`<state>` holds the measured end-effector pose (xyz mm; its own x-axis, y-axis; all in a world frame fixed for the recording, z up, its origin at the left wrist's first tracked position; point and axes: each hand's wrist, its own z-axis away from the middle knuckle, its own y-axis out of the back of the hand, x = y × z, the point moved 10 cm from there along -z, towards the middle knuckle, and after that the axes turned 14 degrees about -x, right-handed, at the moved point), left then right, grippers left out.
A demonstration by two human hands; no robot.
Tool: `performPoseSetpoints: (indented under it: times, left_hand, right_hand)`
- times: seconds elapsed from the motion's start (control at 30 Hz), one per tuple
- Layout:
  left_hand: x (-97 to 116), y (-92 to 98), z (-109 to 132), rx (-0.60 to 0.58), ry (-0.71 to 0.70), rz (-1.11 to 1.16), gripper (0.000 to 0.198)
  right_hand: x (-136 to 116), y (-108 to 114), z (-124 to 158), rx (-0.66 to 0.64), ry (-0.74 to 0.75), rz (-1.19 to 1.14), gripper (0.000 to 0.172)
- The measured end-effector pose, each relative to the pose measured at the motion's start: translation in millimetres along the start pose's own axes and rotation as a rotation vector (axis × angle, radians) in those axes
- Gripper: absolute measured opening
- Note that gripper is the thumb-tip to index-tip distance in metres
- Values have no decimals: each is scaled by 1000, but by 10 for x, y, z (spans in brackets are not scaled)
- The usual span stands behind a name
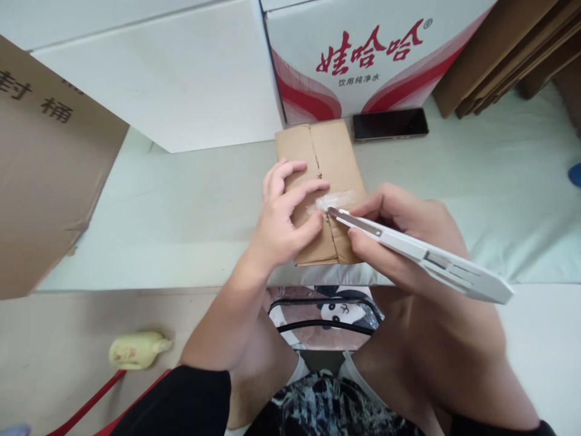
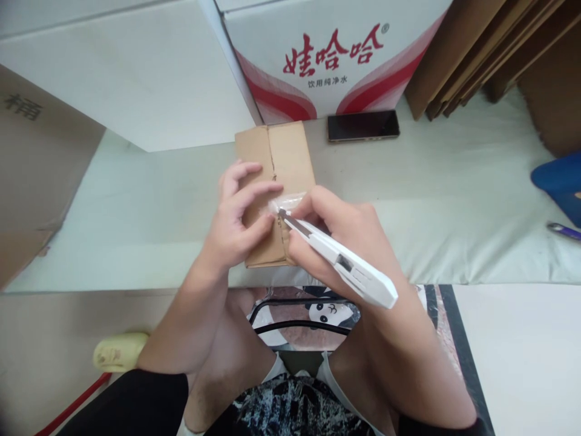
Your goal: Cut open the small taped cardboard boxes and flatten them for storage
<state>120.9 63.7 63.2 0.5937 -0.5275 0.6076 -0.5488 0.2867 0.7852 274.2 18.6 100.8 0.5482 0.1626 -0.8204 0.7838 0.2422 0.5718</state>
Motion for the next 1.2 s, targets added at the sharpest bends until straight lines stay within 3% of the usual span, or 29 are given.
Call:
performPoseSetpoints:
  times: [0.33, 0.43, 0.53, 0.6, 0.67, 0.73, 0.83, 0.93, 1.1, 1.2]
  left_hand:
    - [7, 17, 8, 10, -29, 10, 40]
    - [31, 44, 23, 34, -50, 18, 47]
    - [70, 74, 50, 81, -116, 39, 50]
    - [88, 88, 68, 120, -173, 42, 49]
    - [111, 106, 89, 167, -246, 43, 46]
    - [138, 127, 111, 207, -314, 47, 40]
    - [156, 162, 122, 239, -344, 49, 33]
    - [169, 208, 129, 248, -337, 58, 29]
    - [128, 282, 158, 278, -329, 112, 24]
    - [59, 305, 174, 312, -316, 155, 29]
  right_hand:
    - [41, 24, 23, -28, -39, -181, 7]
    - [81, 267, 67, 177, 90, -378, 8]
    - [220, 586, 172, 506, 264, -505, 6]
    - [427, 689, 219, 688, 240, -468, 14]
    - [680, 665, 168, 739, 88, -354, 19]
    - [943, 519, 5, 604, -144, -176, 19]
    - [1302, 203, -190, 271, -457, 63, 28]
    - [1428, -30, -263, 36, -543, 197, 42]
    - [1428, -155, -301, -52, -486, 256, 53]
    - [1411, -85, -291, 21, -480, 215, 49]
